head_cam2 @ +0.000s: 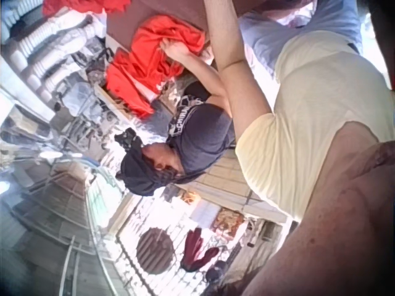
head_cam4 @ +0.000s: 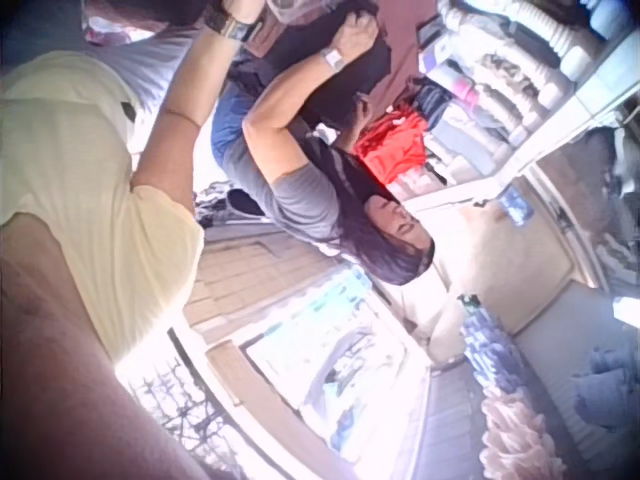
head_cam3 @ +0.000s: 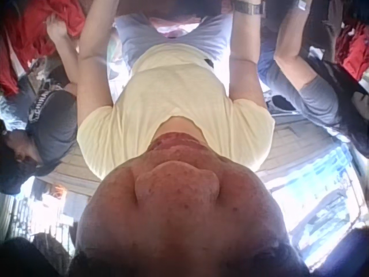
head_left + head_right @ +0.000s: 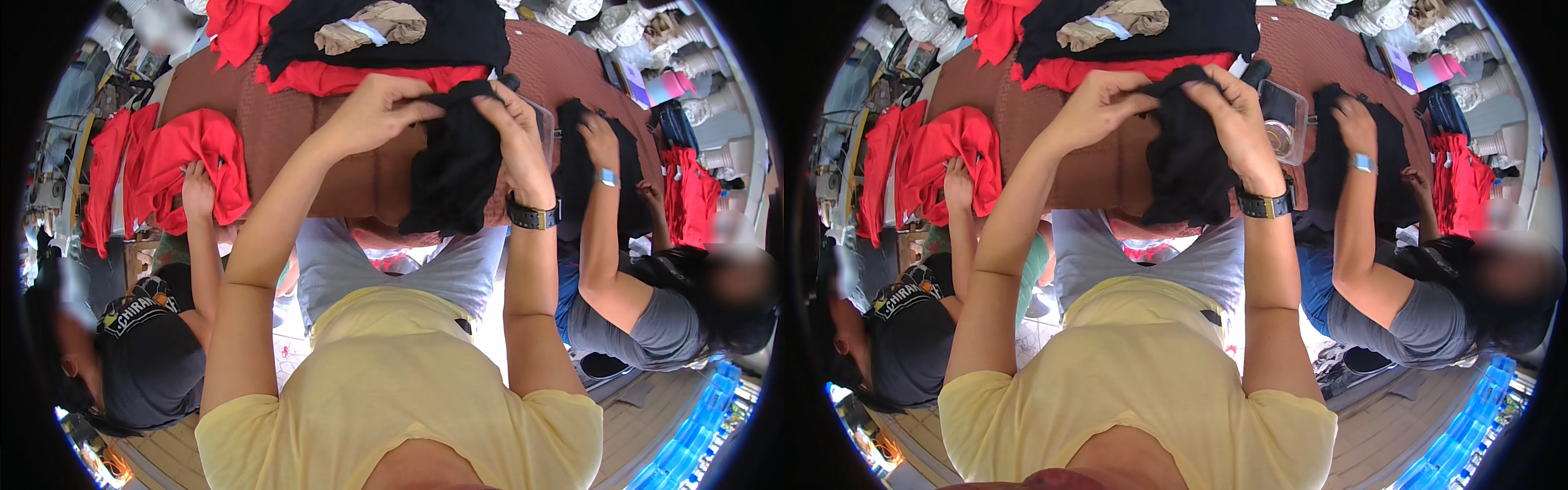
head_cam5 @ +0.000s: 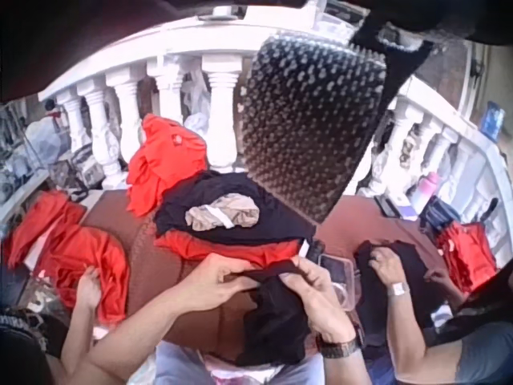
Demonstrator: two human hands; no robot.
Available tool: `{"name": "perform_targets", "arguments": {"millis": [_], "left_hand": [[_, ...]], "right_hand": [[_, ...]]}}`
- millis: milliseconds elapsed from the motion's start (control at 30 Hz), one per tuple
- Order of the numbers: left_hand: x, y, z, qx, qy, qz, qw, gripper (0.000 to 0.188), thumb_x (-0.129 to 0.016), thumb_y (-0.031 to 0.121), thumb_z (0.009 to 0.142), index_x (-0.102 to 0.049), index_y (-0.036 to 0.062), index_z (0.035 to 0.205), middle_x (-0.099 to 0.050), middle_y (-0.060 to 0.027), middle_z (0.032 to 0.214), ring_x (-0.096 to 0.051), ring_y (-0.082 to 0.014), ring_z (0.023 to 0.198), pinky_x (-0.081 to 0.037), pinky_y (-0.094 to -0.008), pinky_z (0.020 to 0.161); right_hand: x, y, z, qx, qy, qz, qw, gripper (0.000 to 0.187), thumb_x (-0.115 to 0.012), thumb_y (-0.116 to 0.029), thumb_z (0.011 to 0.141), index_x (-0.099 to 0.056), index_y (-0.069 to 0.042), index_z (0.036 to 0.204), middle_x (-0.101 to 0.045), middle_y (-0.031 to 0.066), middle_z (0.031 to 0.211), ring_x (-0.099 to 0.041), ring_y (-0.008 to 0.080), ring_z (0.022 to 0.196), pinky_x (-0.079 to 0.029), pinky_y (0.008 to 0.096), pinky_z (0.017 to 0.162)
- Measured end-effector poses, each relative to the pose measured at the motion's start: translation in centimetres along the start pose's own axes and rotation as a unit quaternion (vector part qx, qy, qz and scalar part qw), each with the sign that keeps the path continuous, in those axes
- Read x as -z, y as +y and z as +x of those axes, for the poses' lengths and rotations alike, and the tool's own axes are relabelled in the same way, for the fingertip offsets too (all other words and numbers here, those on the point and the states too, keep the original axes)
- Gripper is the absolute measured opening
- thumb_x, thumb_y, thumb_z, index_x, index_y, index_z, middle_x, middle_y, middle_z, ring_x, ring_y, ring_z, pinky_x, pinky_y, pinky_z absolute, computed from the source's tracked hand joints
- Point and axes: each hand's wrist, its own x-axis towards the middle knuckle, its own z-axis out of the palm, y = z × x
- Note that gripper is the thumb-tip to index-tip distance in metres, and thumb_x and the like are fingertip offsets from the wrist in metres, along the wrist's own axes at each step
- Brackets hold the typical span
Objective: The person sews a small white label onto a black garment using a needle and thread, then trims the excess thread with shears and folds the finished garment.
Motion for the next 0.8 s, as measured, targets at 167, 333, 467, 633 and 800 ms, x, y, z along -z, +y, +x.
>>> {"name": "perform_targets", "arguments": {"millis": [167, 333, 467, 633, 800], "left_hand": [[7.5, 1.8, -1.6, -0.190, 0.262, 0.201, 0.925, 0.020, -0.060, 0.003, 0.098, -0.069, -0.0031, 0.114, -0.070, -0.0046, 0.104, -0.064, -0.0119, 0.097, -0.048, -0.0239, 0.088], [15.4, 3.7, -4.3, -0.147, 0.403, 0.168, 0.888, 0.018, -0.065, 0.005, 0.094, -0.073, 0.0056, 0.110, -0.068, -0.0075, 0.098, -0.063, -0.0131, 0.086, -0.049, -0.0267, 0.077], [13.4, 2.4, -10.1, -0.112, 0.432, -0.015, 0.895, 0.023, -0.058, 0.006, 0.099, -0.069, -0.0016, 0.118, -0.071, -0.0050, 0.110, -0.063, -0.0108, 0.098, -0.048, -0.0226, 0.088], [6.9, -5.4, -18.0, 0.068, 0.441, -0.067, 0.893, 0.024, -0.052, 0.009, 0.104, -0.067, 0.0027, 0.122, -0.067, -0.0033, 0.120, -0.062, -0.0086, 0.102, -0.051, -0.0237, 0.087], [1.8, -10.2, -22.3, 0.162, 0.485, -0.170, 0.842, 0.025, -0.052, 0.003, 0.104, -0.067, 0.0059, 0.124, -0.067, -0.0007, 0.095, -0.062, -0.0053, 0.084, -0.051, -0.0209, 0.071]], "right_hand": [[2.9, 0.4, 0.1, 0.016, -0.095, -0.328, 0.940, 0.026, -0.075, 0.000, 0.076, -0.067, 0.000, 0.101, -0.067, 0.0051, 0.092, -0.062, 0.0150, 0.091, -0.048, 0.0287, 0.082], [1.8, -2.6, 0.5, 0.167, 0.093, -0.270, 0.944, 0.028, -0.067, 0.003, 0.079, -0.071, 0.002, 0.107, -0.071, 0.0093, 0.094, -0.066, 0.0163, 0.088, -0.050, 0.0290, 0.083], [-2.0, -7.5, -5.3, 0.234, -0.009, -0.297, 0.926, 0.027, -0.064, -0.002, 0.070, -0.069, 0.003, 0.096, -0.065, 0.0094, 0.083, -0.063, 0.0204, 0.078, -0.048, 0.0295, 0.073], [-6.2, -0.5, -10.7, 0.081, -0.228, -0.245, 0.939, 0.027, -0.075, -0.004, 0.079, -0.067, 0.006, 0.103, -0.061, 0.0163, 0.087, -0.063, 0.0338, 0.079, -0.050, 0.0376, 0.069], [-7.0, 8.8, -10.9, -0.045, -0.315, -0.200, 0.927, 0.027, -0.076, -0.021, 0.085, -0.070, 0.003, 0.097, -0.065, 0.0178, 0.092, -0.064, 0.0364, 0.086, -0.051, 0.0426, 0.075]]}}
